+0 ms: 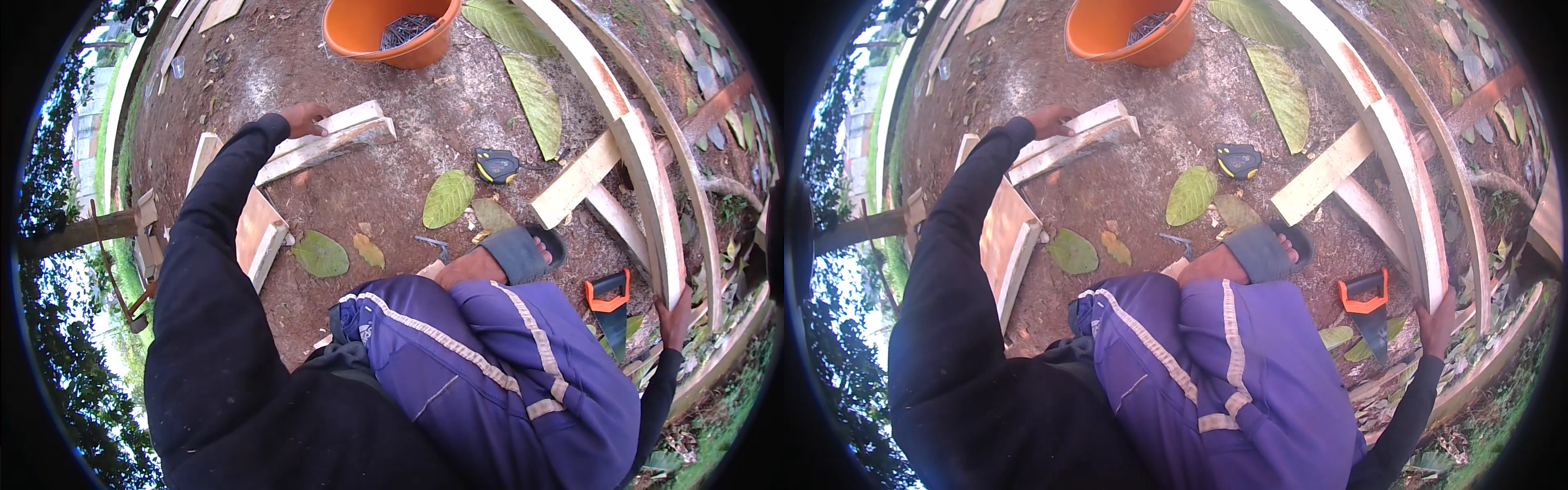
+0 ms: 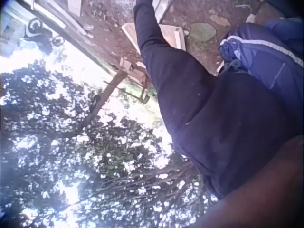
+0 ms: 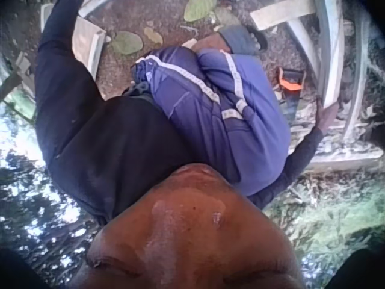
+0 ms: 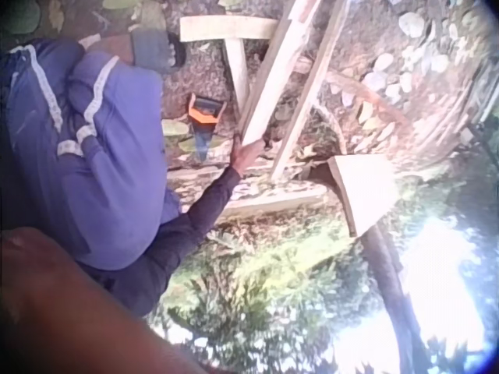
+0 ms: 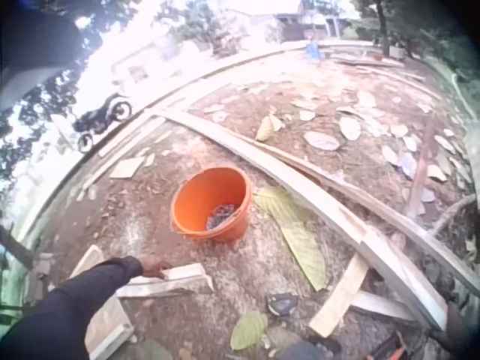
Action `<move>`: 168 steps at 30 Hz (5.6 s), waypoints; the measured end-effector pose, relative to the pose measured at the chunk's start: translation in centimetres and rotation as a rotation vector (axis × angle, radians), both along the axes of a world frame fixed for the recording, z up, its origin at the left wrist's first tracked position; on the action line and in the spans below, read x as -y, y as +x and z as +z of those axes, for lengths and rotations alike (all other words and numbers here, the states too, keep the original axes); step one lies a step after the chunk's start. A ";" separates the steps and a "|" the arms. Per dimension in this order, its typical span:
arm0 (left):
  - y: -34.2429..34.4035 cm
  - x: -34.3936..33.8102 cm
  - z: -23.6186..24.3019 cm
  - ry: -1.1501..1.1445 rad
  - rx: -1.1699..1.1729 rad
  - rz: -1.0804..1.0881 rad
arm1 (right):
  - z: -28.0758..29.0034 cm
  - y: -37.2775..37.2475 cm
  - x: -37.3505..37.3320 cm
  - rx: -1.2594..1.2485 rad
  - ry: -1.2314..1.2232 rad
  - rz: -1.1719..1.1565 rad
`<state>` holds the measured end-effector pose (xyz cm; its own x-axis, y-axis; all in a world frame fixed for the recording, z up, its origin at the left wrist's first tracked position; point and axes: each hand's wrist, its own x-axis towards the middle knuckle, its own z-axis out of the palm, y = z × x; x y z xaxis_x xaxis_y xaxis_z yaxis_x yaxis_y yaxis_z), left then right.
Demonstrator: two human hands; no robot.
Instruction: The person uses a hand saw to cut a piece of wood placed on a makeshift wooden support. After cutting, the person moves the cut pieces and adjusts the wood on the support.
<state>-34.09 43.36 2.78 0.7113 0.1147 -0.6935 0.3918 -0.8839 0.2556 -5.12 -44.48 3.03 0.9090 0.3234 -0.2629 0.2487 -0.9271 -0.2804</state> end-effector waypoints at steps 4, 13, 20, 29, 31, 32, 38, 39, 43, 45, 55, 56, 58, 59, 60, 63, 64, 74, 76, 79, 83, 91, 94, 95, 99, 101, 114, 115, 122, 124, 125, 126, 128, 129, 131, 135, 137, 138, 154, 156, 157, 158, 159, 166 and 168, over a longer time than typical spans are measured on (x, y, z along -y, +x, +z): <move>-0.7 1.5 0.0 0.173 -0.006 -0.082 | 0.3 0.1 -0.1 -0.020 -0.047 -0.002; -1.2 1.7 2.1 0.238 0.099 0.029 | -0.5 0.6 0.4 -0.050 -0.112 0.003; 2.9 3.3 4.5 0.525 0.212 -0.494 | -0.2 -0.2 0.4 0.023 -0.013 0.010; 3.6 1.6 3.3 0.940 0.504 -0.343 | 0.6 -0.5 -0.2 0.048 -0.082 -0.014; 3.0 2.0 3.0 0.841 0.347 -0.119 | 0.6 -0.5 -0.3 0.034 -0.087 -0.012; 3.4 3.2 3.4 0.762 0.179 0.034 | 0.7 -0.6 -0.5 0.032 -0.080 -0.004; 2.3 3.7 -0.2 0.570 0.174 0.312 | 0.7 -1.5 -1.8 0.023 -0.047 -0.036; 4.0 3.9 -1.2 0.522 0.239 0.336 | 0.9 -1.6 -1.2 0.038 -0.055 -0.043; 8.3 4.8 -6.0 0.402 0.435 0.753 | 0.8 -1.6 -0.1 0.075 -0.025 -0.024; 7.6 1.1 -9.0 0.304 0.444 0.954 | 0.5 -0.7 -1.2 0.079 0.013 0.048; 10.2 2.5 -7.4 -0.452 0.491 1.358 | -0.5 -0.9 0.8 0.137 0.016 0.041; 10.2 2.7 -5.9 -0.565 0.538 1.419 | -0.5 -1.2 1.1 0.151 0.019 0.033; 8.0 3.3 -2.5 -0.578 0.707 1.400 | -0.4 -1.7 1.2 0.167 0.028 0.038; 5.5 1.1 -0.8 -0.675 0.724 1.352 | -0.4 -1.7 0.6 0.169 0.043 0.042; 4.1 -0.4 0.6 -0.772 0.731 1.307 | -0.1 -1.5 0.0 0.167 0.052 0.048; 4.2 3.8 2.5 -0.676 0.799 1.303 | -0.8 -1.7 0.4 0.170 0.059 0.046; 4.4 5.3 3.3 -0.652 0.825 1.300 | -1.0 -1.6 0.6 0.181 0.066 0.046; 5.8 15.2 12.6 -0.676 1.023 1.091 | -1.7 -1.0 0.7 0.208 0.087 0.086; 6.4 17.2 15.4 -0.772 1.049 1.022 | -1.7 -1.1 1.4 0.207 0.086 0.059; 7.6 20.4 18.1 -0.956 1.022 0.926 | -1.7 -1.1 1.5 0.236 0.083 0.064; 11.6 27.0 19.3 -1.306 0.724 0.796 | -1.7 -0.9 0.4 0.246 0.102 0.071; 13.2 35.4 11.6 -1.446 0.409 0.818 | -0.3 -1.4 -0.2 0.181 0.044 0.059; 13.1 37.9 9.0 -1.423 0.348 0.866 | -0.5 -1.4 -0.1 0.200 0.059 0.063; 13.2 38.5 8.3 -1.435 0.364 0.857 | -0.7 -1.6 0.6 0.217 0.065 0.060; 14.3 38.5 7.4 -1.464 0.409 0.827 | 0.0 -1.7 0.1 0.165 0.041 0.059; 16.4 38.9 6.9 -1.449 0.425 0.802 | -0.2 -1.6 0.5 0.164 0.042 0.058; 39.1 43.0 11.2 -1.229 0.849 0.698 | -0.5 -1.3 0.3 0.156 -0.026 0.051; 39.0 43.5 10.7 -1.146 0.818 0.520 | -0.7 -1.3 0.5 0.173 -0.020 0.061; 36.4 44.8 3.7 -0.232 0.691 -0.596 | -0.3 -0.7 0.8 0.091 0.032 0.097; 36.7 43.6 2.7 -0.169 0.688 -0.679 | 0.1 0.0 1.8 0.031 0.105 0.104; 36.9 43.3 2.2 -0.145 0.688 -0.727 | 0.5 0.0 2.6 0.008 0.138 0.071; 37.1 43.9 1.8 -0.163 0.684 -0.704 | 0.8 -0.1 4.2 -0.045 0.153 0.034; 37.5 44.4 1.7 -0.150 0.697 -0.716 | 2.2 -0.6 6.2 -0.229 0.205 -0.095; 37.6 44.2 1.7 -0.115 0.716 -0.740 | 3.0 -0.9 6.6 -0.370 0.205 -0.152; 38.3 44.5 1.9 -0.012 0.712 -0.819 | 0.9 -1.7 8.5 -0.363 0.193 -0.151; 39.3 44.3 2.0 -0.044 0.606 -0.809 | -0.1 -3.2 7.9 -0.258 0.350 -0.201; 39.3 44.5 2.0 -0.099 0.593 -0.816 | -0.1 -4.2 7.1 -0.145 0.401 -0.160; 39.4 44.4 2.0 -0.095 0.590 -0.832 | -0.2 -4.3 6.8 -0.086 0.424 -0.134; 39.2 44.0 2.2 0.021 0.649 -0.843 | -0.5 -2.4 6.1 -0.073 0.487 -0.183; 38.9 44.8 3.1 0.009 0.610 -0.798 | -0.1 -2.0 6.7 -0.064 0.425 -0.140; 38.9 44.9 3.3 -0.014 0.614 -0.804 | 0.1 -1.7 6.9 -0.060 0.395 -0.117; 39.1 44.8 3.8 -0.035 0.619 -0.808 | 1.4 -1.7 6.4 -0.104 0.369 -0.137; 39.3 44.6 4.2 -0.057 0.625 -0.812 | 1.5 -1.7 6.3 -0.117 0.397 -0.160; 40.6 45.9 5.6 -0.063 0.590 -0.853 | -0.4 -1.1 6.2 -0.142 0.379 -0.155; 41.2 44.6 5.0 -0.027 0.437 -0.861 | 0.2 -0.8 5.5 -0.117 0.374 -0.148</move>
